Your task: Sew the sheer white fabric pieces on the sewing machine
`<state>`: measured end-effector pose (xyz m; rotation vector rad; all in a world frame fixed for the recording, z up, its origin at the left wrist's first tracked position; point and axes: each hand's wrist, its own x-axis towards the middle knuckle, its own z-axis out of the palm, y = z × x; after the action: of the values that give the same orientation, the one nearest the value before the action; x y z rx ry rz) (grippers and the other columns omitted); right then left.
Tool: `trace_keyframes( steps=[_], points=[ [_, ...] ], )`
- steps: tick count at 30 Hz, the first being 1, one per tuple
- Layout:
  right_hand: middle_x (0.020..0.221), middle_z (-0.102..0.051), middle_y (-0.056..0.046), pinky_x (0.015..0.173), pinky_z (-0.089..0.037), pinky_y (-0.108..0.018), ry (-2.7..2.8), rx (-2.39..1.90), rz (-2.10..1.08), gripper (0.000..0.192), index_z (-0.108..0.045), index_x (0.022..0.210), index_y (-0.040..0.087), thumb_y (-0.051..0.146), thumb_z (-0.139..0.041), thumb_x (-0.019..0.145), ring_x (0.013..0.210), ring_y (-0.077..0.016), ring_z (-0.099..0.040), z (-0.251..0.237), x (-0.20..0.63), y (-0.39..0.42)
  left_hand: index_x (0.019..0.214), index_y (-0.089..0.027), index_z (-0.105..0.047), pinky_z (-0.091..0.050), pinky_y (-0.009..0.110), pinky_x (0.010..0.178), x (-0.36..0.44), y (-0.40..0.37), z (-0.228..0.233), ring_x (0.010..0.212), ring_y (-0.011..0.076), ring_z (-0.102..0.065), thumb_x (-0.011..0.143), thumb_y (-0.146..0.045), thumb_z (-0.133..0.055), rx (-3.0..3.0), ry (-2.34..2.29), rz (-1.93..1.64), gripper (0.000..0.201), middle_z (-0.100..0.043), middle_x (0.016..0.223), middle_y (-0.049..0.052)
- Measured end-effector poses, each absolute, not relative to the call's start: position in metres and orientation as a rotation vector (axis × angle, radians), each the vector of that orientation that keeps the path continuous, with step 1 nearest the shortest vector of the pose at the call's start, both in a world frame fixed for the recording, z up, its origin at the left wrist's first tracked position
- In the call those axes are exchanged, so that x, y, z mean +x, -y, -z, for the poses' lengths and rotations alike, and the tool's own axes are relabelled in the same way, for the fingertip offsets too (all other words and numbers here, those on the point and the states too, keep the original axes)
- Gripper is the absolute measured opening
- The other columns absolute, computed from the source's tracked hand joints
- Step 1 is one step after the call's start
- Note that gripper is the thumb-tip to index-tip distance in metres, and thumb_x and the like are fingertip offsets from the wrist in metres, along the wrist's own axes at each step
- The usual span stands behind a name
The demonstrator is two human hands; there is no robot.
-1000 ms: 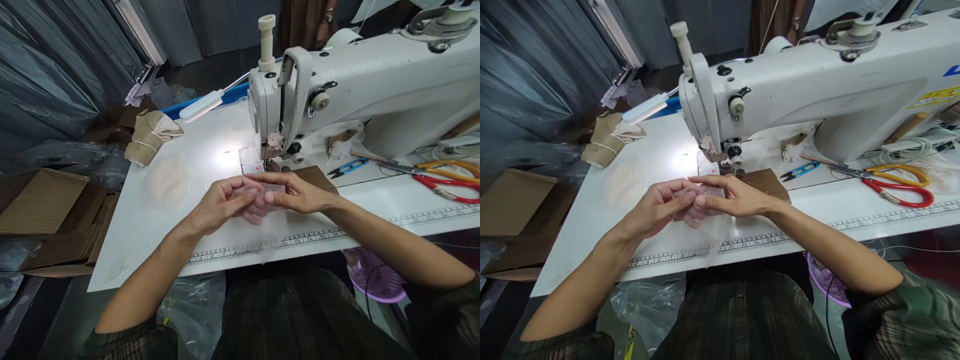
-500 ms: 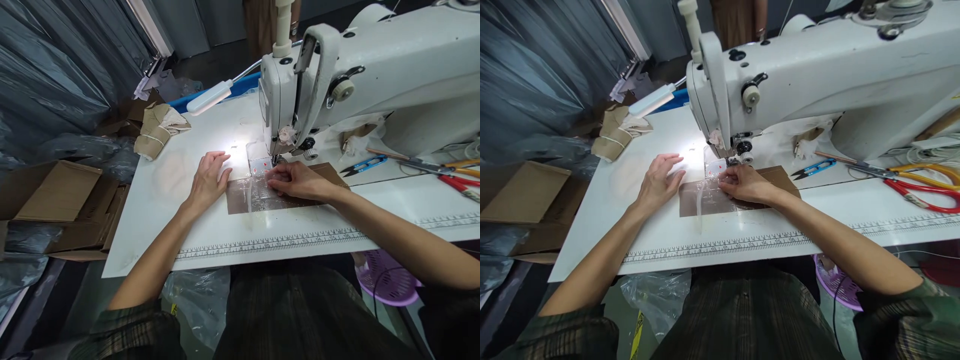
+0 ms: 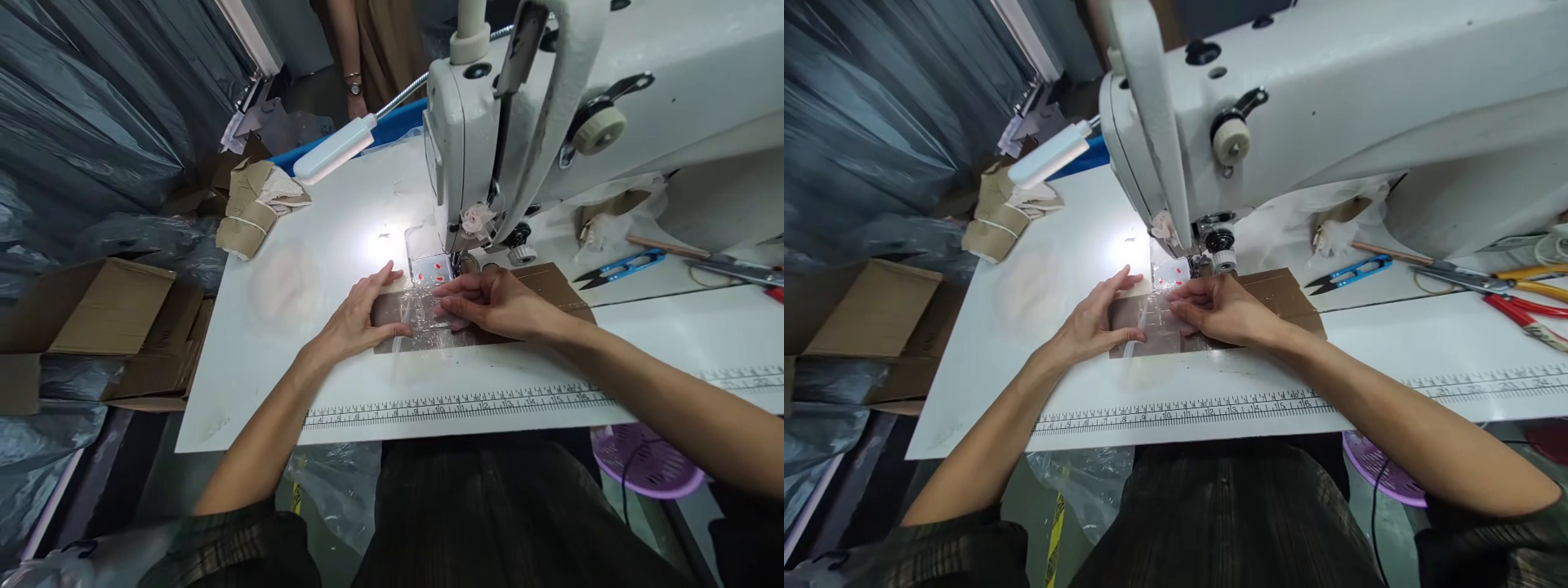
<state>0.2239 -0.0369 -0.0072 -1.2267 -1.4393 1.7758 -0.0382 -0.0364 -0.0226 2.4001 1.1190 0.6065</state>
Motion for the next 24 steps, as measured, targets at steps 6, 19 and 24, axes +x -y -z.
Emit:
trace_keyframes(
  steps=[6, 19, 24],
  points=[
    [0.09, -0.075, -0.006, 0.055, -0.058, -0.022, 1.348, -1.091, -1.868, 0.029, -0.072, 0.109, 0.018, 0.03, -0.073, 0.082, 0.067, -0.0136, -0.069, 0.008, 0.216, 0.041, 0.156, -0.032, -0.01, -0.047, 0.054, 0.102, -0.04, 0.037, 0.024, 0.126, 0.0332, -0.051, 0.079, -0.055, -0.072, 2.415, -1.115, -0.64, 0.102, -0.043, 0.146, 0.016],
    [0.092, -0.07, -0.009, 0.089, -0.052, -0.037, 1.008, -0.805, -1.954, 0.015, -0.055, 0.075, 0.018, 0.023, -0.052, 0.089, 0.089, -0.0189, -0.066, -0.003, 0.161, 0.02, 0.153, -0.028, -0.016, -0.036, 0.057, 0.109, -0.052, 0.037, 0.02, 0.137, 0.0354, -0.039, 0.076, -0.058, -0.074, 2.335, -1.552, -0.692, 0.101, -0.037, 0.151, 0.019],
    [0.106, -0.07, -0.014, 0.092, -0.054, -0.044, 0.549, -0.57, -2.11, 0.014, -0.046, 0.072, 0.02, 0.015, -0.046, 0.085, 0.099, -0.0232, -0.068, 0.001, 0.126, -0.001, 0.151, -0.027, -0.022, -0.035, 0.055, 0.109, -0.057, 0.031, 0.018, 0.138, 0.0327, -0.042, 0.078, -0.066, -0.066, 2.112, -1.667, -1.015, 0.093, -0.041, 0.15, 0.019]
  ],
)
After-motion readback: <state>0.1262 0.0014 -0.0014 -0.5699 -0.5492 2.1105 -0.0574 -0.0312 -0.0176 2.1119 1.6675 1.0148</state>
